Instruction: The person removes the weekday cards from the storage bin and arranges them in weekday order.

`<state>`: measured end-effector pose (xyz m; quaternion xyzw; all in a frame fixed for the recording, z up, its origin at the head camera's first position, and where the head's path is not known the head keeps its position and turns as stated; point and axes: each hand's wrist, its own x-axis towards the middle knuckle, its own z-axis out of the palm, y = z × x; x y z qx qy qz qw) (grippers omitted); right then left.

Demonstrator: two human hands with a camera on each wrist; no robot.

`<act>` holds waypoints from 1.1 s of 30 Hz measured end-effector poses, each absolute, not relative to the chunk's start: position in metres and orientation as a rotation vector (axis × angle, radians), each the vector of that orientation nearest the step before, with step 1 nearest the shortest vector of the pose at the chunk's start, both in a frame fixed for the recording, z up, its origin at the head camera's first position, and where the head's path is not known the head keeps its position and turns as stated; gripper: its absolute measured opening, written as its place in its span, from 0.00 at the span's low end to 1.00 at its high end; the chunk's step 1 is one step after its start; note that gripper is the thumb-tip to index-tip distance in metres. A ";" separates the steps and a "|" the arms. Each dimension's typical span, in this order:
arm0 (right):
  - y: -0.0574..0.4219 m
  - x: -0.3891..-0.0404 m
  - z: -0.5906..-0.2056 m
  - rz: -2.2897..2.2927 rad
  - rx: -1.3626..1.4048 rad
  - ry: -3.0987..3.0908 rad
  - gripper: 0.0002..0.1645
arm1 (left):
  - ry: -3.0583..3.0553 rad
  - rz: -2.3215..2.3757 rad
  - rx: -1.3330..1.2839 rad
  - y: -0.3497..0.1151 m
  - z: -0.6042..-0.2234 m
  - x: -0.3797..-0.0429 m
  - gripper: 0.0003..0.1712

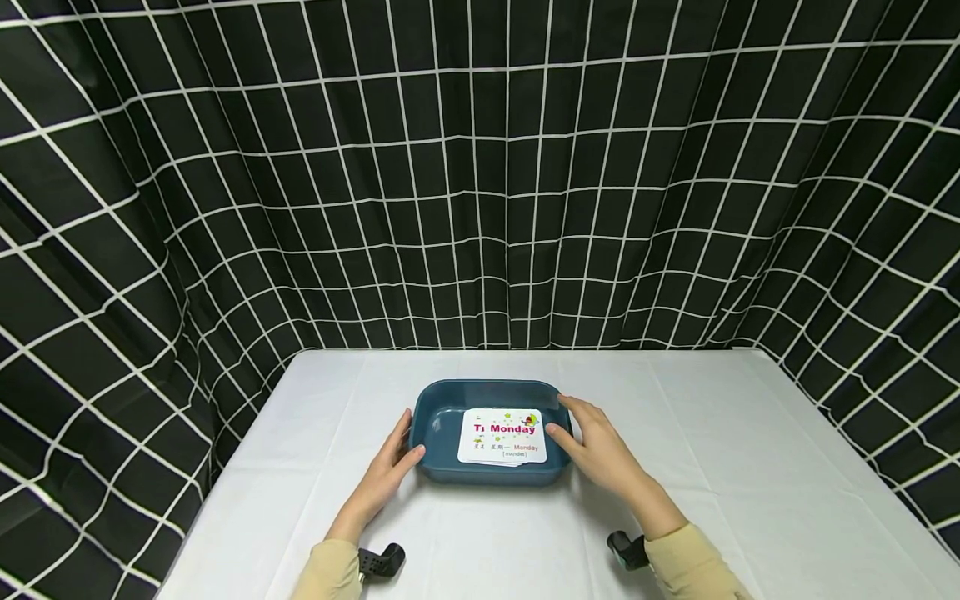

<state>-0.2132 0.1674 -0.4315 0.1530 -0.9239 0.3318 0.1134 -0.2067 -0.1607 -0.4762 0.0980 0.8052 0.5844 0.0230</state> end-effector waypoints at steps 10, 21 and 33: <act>0.153 -0.222 -0.429 1.051 0.421 -2.721 0.38 | 2.524 1.806 0.362 -0.162 -0.491 -0.211 0.43; 0.137 -0.234 -0.430 1.118 0.349 -2.754 0.36 | 2.553 1.768 0.323 -0.166 -0.513 -0.220 0.48; 0.126 -0.244 -0.434 1.207 0.315 -2.748 0.39 | 2.502 1.793 0.351 -0.159 -0.480 -0.201 0.51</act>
